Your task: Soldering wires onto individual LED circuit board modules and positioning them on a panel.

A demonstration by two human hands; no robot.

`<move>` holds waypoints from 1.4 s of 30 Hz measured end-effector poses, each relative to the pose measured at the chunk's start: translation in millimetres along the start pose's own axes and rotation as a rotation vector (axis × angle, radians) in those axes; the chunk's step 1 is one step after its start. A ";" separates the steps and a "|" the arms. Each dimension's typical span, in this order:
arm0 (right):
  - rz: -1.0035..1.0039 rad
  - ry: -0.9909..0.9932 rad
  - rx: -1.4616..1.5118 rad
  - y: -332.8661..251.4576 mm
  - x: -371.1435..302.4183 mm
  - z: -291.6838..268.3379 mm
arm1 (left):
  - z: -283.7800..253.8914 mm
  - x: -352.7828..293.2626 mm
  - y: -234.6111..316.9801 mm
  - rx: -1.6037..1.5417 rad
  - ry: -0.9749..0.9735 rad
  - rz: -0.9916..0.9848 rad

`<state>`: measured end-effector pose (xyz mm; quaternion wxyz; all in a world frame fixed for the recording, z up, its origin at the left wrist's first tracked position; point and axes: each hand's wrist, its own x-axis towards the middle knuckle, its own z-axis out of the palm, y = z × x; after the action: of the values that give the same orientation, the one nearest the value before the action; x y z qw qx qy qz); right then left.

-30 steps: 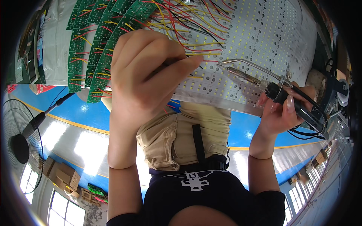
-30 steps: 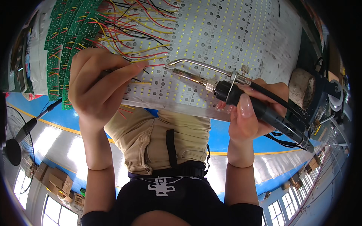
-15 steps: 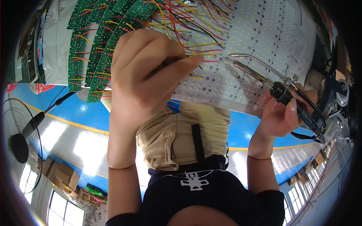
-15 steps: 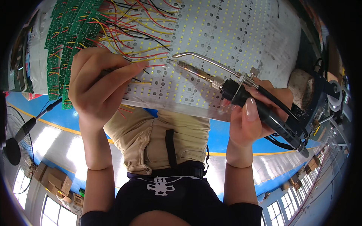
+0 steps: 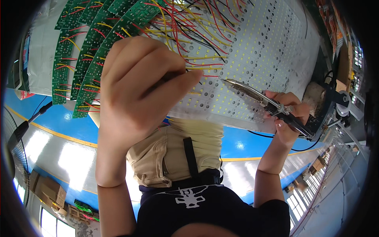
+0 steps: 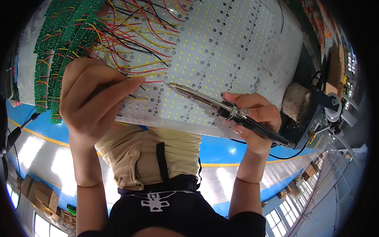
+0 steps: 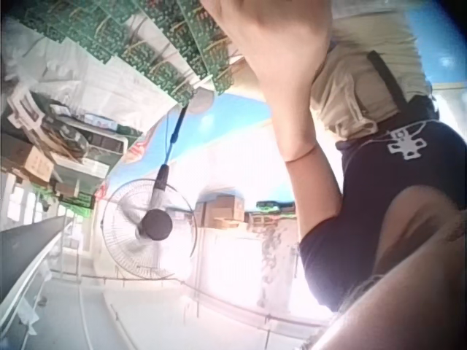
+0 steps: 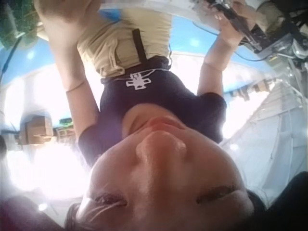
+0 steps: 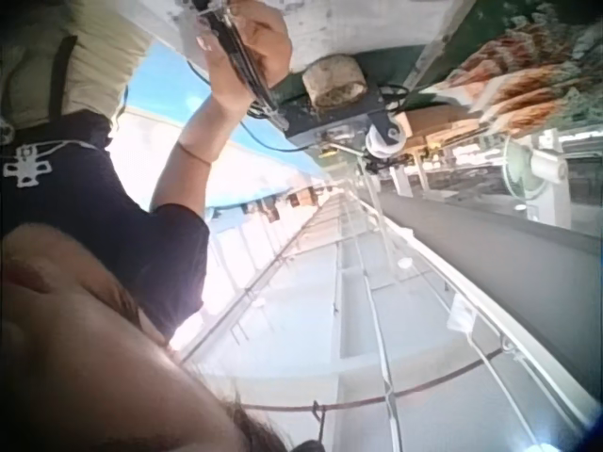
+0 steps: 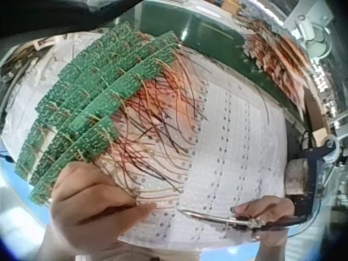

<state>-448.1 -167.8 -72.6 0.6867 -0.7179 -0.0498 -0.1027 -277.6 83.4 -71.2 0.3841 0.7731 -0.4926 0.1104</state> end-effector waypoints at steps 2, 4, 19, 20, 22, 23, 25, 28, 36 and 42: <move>0.006 0.081 0.076 2.3 -1.8 1.8 | 0.0 -0.1 -0.2 -0.006 0.001 -0.010; 0.009 0.105 0.076 0.8 -1.4 4.3 | 0.4 -0.2 -0.9 -0.003 -0.003 0.005; -0.007 0.094 -0.004 2.4 -1.5 4.1 | -0.8 0.3 0.3 0.008 -0.025 0.002; -0.008 0.092 -0.008 1.9 -1.6 3.9 | -0.6 0.1 0.3 0.006 -0.024 0.002; -0.008 0.089 -0.013 1.1 -1.8 2.8 | -0.7 0.0 0.4 -0.001 -0.027 -0.004; -0.010 0.077 -0.019 2.0 -2.2 1.3 | -0.5 0.1 0.2 0.001 -0.028 -0.006; -0.011 0.065 -0.022 2.6 -1.9 0.7 | -0.4 0.5 -0.6 0.005 -0.025 0.007; -0.005 0.073 -0.028 2.0 -2.2 1.2 | -1.1 0.1 0.1 0.004 -0.037 -0.002; -0.027 0.033 -0.058 3.1 -1.8 0.4 | 1.1 -0.8 -1.1 -0.004 -0.014 0.001; -0.030 0.031 -0.070 1.6 -2.3 -1.4 | 2.7 0.5 0.1 -0.016 0.018 -0.011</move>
<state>-450.0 -169.1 -74.6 0.6602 -0.7390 -0.0462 -0.1257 -278.0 81.1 -72.7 0.3953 0.7716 -0.4859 0.1112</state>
